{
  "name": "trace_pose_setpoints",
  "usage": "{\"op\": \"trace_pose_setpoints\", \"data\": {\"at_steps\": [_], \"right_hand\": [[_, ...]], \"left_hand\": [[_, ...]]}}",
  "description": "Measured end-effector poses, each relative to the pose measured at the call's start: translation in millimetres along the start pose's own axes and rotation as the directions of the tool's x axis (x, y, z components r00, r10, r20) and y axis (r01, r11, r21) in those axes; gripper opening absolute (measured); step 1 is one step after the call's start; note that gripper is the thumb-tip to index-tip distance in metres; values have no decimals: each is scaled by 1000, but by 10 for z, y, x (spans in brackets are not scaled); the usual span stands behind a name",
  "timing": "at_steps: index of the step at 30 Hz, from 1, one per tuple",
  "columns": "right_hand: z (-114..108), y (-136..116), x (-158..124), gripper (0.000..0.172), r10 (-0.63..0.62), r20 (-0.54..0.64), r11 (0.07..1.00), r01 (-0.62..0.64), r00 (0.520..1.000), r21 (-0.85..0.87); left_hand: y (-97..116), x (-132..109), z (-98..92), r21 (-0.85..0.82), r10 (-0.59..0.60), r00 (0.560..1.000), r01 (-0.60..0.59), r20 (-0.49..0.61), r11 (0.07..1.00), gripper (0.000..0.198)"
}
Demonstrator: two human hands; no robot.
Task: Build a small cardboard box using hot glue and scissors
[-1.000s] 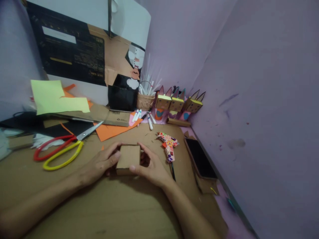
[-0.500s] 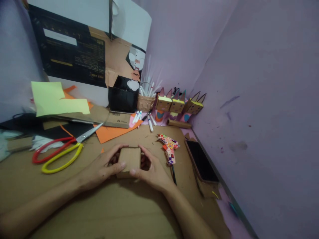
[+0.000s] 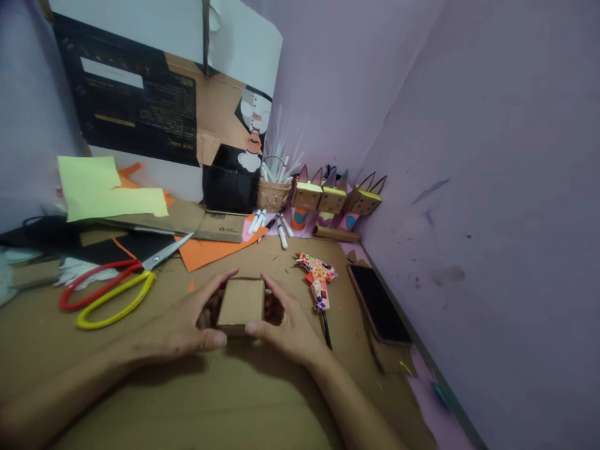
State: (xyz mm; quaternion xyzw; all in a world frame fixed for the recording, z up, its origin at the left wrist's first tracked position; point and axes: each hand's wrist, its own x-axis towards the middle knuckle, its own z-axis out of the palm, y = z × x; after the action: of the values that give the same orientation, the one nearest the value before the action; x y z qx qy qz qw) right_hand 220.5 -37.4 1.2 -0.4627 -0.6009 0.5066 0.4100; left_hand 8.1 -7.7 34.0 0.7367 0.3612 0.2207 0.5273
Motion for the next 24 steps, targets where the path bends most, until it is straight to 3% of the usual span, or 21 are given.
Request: {"op": "trace_pose_setpoints", "data": {"at_steps": [3,10,15,19,21,24], "right_hand": [[1,7,1,94,1,-5,1000,-1,1000,1],[-23,-10,-26,99,-1,12,1000,1,1000,15],[-26,-6,-36,101,-4,22,999,3,1000,45],[-13,-30,-25,99,-22,24,998,20,999,61],[-44,-84,-38,93,-67,-25,996,69,997,61],[-201,-212,-106,76,-150,-249,988,133,957,-84]], "left_hand": [[-50,9,34,104,-35,997,42,-67,994,101],[-155,8,136,217,-28,990,58,-139,974,99],[-151,-7,137,358,91,987,-39,-130,933,96],[-127,3,137,424,120,983,-51,-139,904,84],[-108,4,134,416,122,981,-50,-149,908,82],[-83,-9,116,403,110,979,-32,-171,915,82]]}}
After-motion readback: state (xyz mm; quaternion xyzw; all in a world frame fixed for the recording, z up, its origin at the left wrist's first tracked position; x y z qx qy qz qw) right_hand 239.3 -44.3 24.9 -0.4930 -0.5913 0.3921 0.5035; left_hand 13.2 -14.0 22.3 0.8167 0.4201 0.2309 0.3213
